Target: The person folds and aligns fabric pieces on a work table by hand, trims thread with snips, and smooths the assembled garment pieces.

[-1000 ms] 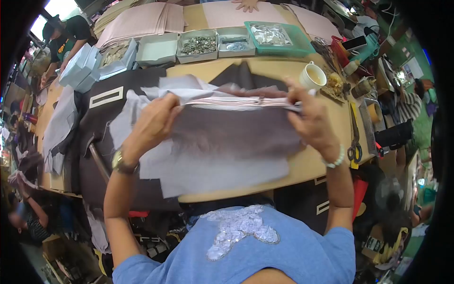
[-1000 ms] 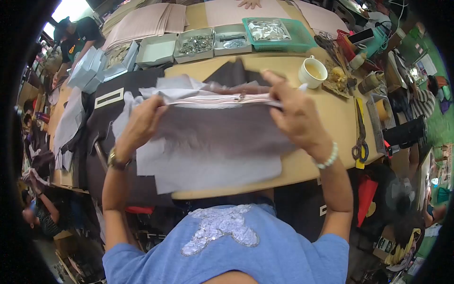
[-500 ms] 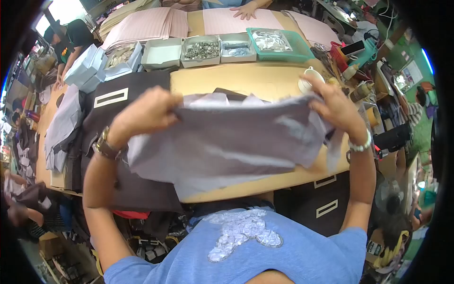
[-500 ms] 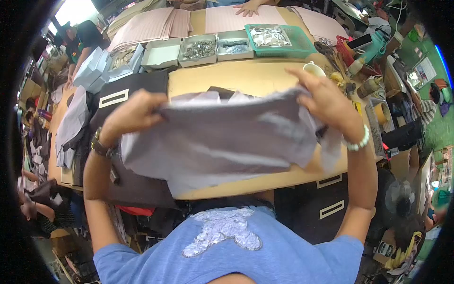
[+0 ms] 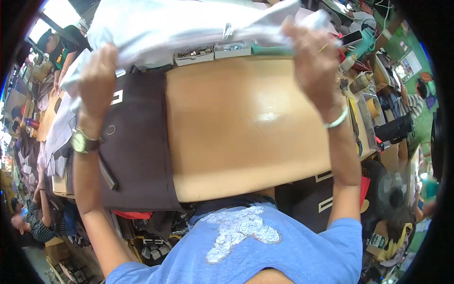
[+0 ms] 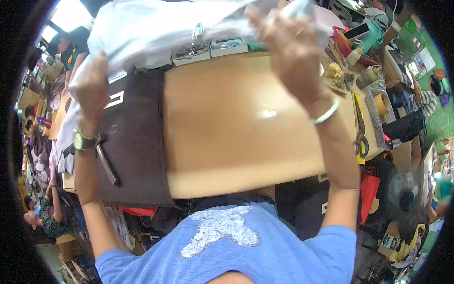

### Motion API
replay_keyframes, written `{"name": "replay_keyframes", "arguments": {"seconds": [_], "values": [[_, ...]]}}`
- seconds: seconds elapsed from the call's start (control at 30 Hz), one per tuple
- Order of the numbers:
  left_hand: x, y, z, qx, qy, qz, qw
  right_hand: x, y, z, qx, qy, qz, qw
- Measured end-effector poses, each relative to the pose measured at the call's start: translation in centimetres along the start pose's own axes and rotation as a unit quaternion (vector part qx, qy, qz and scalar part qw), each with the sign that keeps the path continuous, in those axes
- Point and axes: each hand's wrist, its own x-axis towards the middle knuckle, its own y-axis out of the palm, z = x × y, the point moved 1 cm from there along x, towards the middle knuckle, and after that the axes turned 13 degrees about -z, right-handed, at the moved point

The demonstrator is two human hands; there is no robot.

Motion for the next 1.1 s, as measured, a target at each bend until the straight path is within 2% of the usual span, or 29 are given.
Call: {"name": "replay_keyframes", "arguments": {"seconds": [0.03, 0.1, 0.13, 0.17, 0.2, 0.27, 0.37, 0.43, 0.5, 0.57, 0.63, 0.73, 0.83, 0.9, 0.97, 1.07, 1.1], "values": [[-2.8, 1.1, -1.2, 0.002, 0.006, 0.073, 0.997, -2.3, 1.0, 1.5, 0.044, 0.007, -0.02, 0.999], [-6.8, 1.6, -4.1, -0.114, -0.035, 0.176, 0.977, -7.4, 1.6, 4.9, 0.116, 0.052, 0.098, 0.987], [-8.2, 1.2, -5.5, -0.139, -0.038, 0.281, 0.949, -9.6, 1.5, 7.0, 0.173, 0.11, 0.164, 0.965], [-11.1, 1.4, -6.5, -0.157, -0.022, 0.331, 0.93, -11.6, 1.5, 8.3, 0.189, 0.129, 0.259, 0.938], [-11.7, 0.1, -7.5, -0.21, -0.053, 0.386, 0.897, -12.7, 0.7, 9.2, 0.233, 0.183, 0.268, 0.917], [-7.8, -1.4, -8.5, -0.276, -0.119, 0.613, 0.731, -14.3, -0.8, 8.3, 0.218, 0.253, 0.231, 0.914], [-6.2, -2.4, -12.0, -0.375, -0.152, 0.393, 0.826, -16.5, -1.9, 4.2, 0.189, 0.409, 0.218, 0.866], [-3.8, -2.2, -16.0, -0.463, -0.179, 0.32, 0.807, -17.7, -1.8, 2.2, 0.18, 0.496, 0.221, 0.82], [-2.1, -1.7, -20.7, -0.526, -0.167, 0.228, 0.803, -20.0, -1.2, 1.3, 0.183, 0.474, 0.263, 0.82], [-0.4, -1.7, -24.5, -0.572, -0.164, 0.189, 0.781, -20.6, -1.2, 1.1, 0.181, 0.439, 0.289, 0.831], [0.0, -1.8, -26.8, -0.569, -0.151, 0.22, 0.778, -20.0, -1.4, 1.6, 0.176, 0.391, 0.299, 0.853], [-0.8, -1.5, -27.9, -0.556, -0.143, 0.255, 0.778, -19.3, -1.9, 1.3, 0.199, 0.492, 0.347, 0.774], [-2.0, -0.5, -27.3, -0.534, -0.179, 0.246, 0.789, -15.0, -3.7, 0.7, 0.281, 0.512, 0.236, 0.776], [-2.4, -0.4, -26.8, -0.525, -0.224, 0.237, 0.786, -9.5, -5.3, 0.5, 0.251, 0.46, 0.17, 0.835], [-2.4, 0.0, -27.1, -0.51, -0.252, 0.209, 0.795, -5.7, -5.1, -0.6, 0.163, 0.258, 0.084, 0.949], [-1.7, 0.0, -27.2, -0.526, -0.291, 0.177, 0.78, -1.0, -4.0, -2.0, 0.14, 0.062, 0.032, 0.988], [-1.1, -0.4, -26.6, -0.542, -0.301, 0.154, 0.769, 0.1, -4.5, -1.5, 0.156, 0.052, 0.054, 0.985]]}}
